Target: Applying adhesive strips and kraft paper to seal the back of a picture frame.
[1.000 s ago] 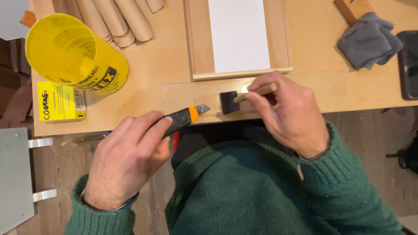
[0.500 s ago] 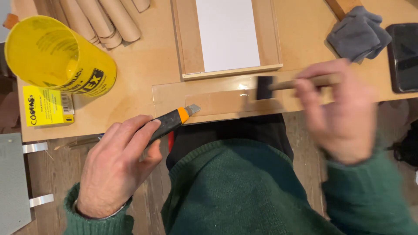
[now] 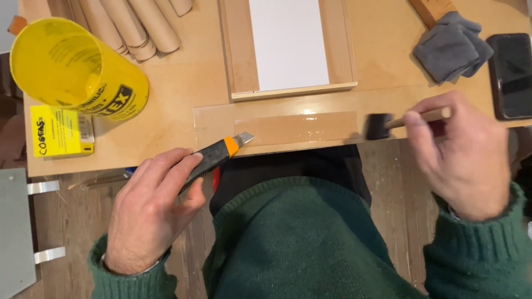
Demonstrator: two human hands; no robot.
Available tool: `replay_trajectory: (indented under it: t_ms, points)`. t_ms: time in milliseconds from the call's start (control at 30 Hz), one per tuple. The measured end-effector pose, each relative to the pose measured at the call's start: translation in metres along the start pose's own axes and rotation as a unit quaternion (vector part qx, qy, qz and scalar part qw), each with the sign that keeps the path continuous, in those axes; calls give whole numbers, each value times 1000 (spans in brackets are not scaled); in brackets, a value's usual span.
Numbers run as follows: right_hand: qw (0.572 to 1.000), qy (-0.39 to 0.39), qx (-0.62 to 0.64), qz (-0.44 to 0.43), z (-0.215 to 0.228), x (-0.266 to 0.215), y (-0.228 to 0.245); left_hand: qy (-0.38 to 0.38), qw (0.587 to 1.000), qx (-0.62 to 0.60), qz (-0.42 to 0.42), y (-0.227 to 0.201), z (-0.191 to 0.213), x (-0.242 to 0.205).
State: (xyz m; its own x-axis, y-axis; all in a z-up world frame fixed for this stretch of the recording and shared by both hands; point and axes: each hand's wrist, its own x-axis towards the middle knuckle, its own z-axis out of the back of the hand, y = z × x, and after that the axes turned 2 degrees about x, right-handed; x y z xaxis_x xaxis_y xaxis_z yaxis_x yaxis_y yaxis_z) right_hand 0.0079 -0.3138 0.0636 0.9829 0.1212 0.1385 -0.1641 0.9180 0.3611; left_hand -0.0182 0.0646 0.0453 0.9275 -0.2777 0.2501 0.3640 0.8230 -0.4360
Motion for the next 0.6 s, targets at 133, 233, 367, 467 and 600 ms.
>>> replay_trajectory:
  t_ms: [133, 233, 367, 467, 600]
  points:
    - [993, -60, 81, 55, -9, 6, 28, -4, 1000, -4, 10, -3, -2, -2]
    - [976, -23, 196, 95, -28, 15, 40, -8, 1000, 1, 23, -6, -3, -4]
    - [977, 16, 198, 74, -28, 8, 28, -7, 999, -10, 39, -5, -6, -7]
    - [993, -45, 102, -34, -7, -16, -5, -13, 999, -19, 47, -4, -10, -11]
    - [985, -124, 87, -84, -10, -26, -4, -27, 998, -15, 48, -6, -13, -13]
